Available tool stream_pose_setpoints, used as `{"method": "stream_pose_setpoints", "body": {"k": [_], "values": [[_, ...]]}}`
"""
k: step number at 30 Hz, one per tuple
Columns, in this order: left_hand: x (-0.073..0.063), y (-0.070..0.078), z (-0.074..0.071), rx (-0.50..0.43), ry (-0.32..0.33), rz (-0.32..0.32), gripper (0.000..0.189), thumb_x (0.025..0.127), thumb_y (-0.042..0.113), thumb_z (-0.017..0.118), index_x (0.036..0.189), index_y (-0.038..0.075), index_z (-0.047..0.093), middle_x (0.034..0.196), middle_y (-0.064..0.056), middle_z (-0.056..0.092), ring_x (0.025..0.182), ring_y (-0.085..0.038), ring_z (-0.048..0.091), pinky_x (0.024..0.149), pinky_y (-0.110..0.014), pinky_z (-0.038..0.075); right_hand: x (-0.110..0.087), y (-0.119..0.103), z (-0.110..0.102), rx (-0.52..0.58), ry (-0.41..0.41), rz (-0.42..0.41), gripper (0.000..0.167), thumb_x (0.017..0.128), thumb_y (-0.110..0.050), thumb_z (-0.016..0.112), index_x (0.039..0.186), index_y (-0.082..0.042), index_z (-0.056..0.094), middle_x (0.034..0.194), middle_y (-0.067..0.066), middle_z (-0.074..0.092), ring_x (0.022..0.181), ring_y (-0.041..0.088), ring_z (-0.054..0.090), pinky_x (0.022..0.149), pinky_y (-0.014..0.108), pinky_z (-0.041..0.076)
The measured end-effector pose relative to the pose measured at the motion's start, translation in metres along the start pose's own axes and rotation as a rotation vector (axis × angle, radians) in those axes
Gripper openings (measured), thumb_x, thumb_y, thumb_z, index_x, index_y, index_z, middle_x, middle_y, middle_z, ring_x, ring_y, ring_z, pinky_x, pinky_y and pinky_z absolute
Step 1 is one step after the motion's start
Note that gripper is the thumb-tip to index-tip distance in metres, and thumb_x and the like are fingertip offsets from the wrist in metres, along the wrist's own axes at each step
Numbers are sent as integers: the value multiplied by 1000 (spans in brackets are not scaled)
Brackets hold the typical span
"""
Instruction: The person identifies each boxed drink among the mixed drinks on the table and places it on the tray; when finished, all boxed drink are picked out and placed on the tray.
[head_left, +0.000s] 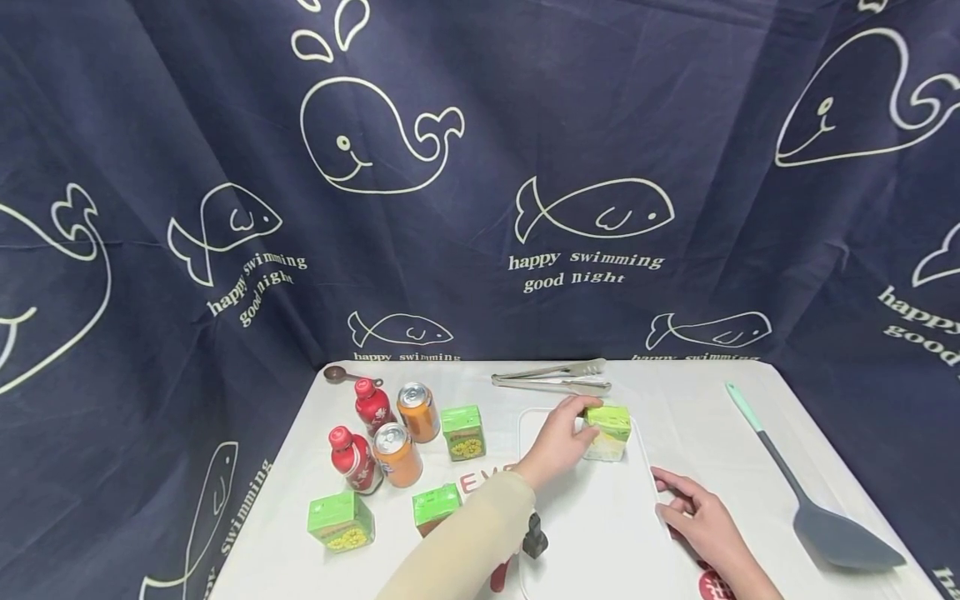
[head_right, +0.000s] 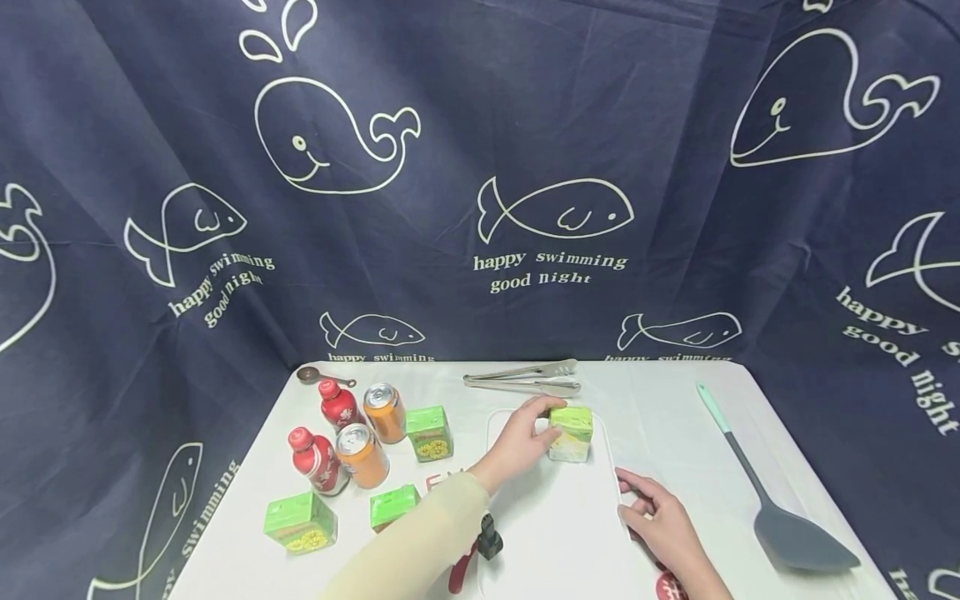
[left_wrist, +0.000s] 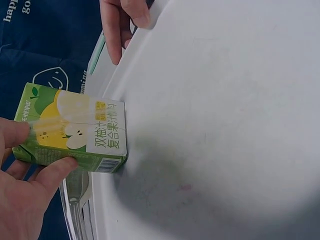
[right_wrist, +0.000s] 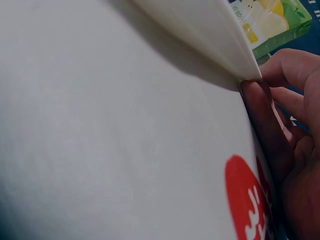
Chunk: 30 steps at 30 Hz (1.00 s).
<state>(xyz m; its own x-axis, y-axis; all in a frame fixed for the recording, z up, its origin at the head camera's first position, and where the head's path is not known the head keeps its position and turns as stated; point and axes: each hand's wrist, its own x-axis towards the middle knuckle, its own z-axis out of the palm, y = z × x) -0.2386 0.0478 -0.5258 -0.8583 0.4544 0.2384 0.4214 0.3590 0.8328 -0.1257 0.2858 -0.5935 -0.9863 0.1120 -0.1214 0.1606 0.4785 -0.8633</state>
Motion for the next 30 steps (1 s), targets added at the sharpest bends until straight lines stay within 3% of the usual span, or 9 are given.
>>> {"method": "stream_pose_setpoints", "body": {"k": [7,16,30], "values": [[1,0,3,0,13,-7,42,98,1,69,138,9,63,133,2,61,119,-5,57,109,-22,45,0,-2,0,-3,0,-1,63,89,-3,75,148,-1,54,111,13,64,63,19,60,55,27,54],[0,0,3,0,1,-51,41,100,6,67,140,14,62,131,6,60,119,-3,56,109,-22,44,0,0,0,-22,-21,25,64,91,-5,74,151,0,51,123,15,62,70,17,60,58,26,57],[-1,-1,3,33,-15,-50,44,101,10,67,144,15,60,136,5,59,124,-4,55,107,-22,46,0,0,1,-30,-18,43,66,90,-6,75,151,-1,51,121,14,62,69,18,61,58,26,56]]}}
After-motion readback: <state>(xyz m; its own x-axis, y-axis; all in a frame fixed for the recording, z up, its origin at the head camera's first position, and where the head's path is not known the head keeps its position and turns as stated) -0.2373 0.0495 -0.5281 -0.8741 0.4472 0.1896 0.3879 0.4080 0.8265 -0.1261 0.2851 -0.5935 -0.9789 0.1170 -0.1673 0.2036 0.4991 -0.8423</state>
